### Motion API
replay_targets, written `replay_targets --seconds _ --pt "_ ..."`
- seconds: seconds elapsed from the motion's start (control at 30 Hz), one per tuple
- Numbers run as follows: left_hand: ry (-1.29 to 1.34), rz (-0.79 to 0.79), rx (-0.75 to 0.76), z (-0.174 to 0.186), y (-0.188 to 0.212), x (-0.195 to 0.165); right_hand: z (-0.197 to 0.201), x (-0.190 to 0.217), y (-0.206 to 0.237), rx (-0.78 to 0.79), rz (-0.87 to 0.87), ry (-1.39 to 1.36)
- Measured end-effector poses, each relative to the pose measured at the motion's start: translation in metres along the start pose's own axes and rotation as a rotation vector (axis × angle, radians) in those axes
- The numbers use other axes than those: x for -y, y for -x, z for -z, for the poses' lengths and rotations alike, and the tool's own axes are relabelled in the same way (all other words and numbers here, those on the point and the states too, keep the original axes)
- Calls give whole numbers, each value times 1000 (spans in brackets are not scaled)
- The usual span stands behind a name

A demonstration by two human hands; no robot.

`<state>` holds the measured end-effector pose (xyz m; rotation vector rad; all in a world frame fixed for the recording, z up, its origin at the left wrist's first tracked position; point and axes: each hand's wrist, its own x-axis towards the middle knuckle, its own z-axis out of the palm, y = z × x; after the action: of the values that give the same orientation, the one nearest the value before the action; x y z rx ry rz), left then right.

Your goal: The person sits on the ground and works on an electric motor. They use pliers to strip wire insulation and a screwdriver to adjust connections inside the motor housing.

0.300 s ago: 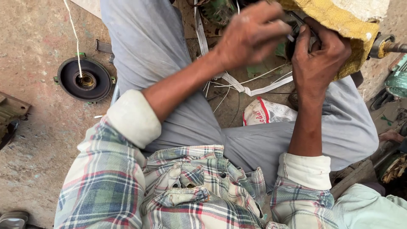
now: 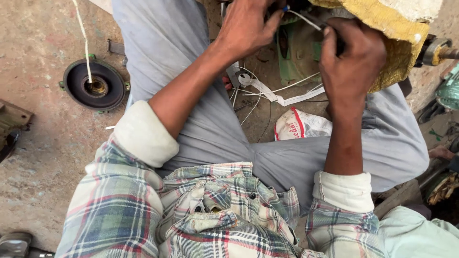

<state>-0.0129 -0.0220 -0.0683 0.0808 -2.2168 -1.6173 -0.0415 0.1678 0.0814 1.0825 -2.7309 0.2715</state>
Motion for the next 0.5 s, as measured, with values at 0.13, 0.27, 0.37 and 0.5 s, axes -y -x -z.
replay_targets --seconds 0.13,0.27,0.37,0.5 --pt "-15 -28 70 -13 0 21 -21 -3 -6 106 -119 39" --pt "92 73 190 -30 -2 30 -35 -9 -3 70 -79 94" --pt "100 95 234 -37 0 35 -43 -11 -3 52 -42 83" --pt "122 62 226 -41 2 38 -47 -16 2 59 -41 33"
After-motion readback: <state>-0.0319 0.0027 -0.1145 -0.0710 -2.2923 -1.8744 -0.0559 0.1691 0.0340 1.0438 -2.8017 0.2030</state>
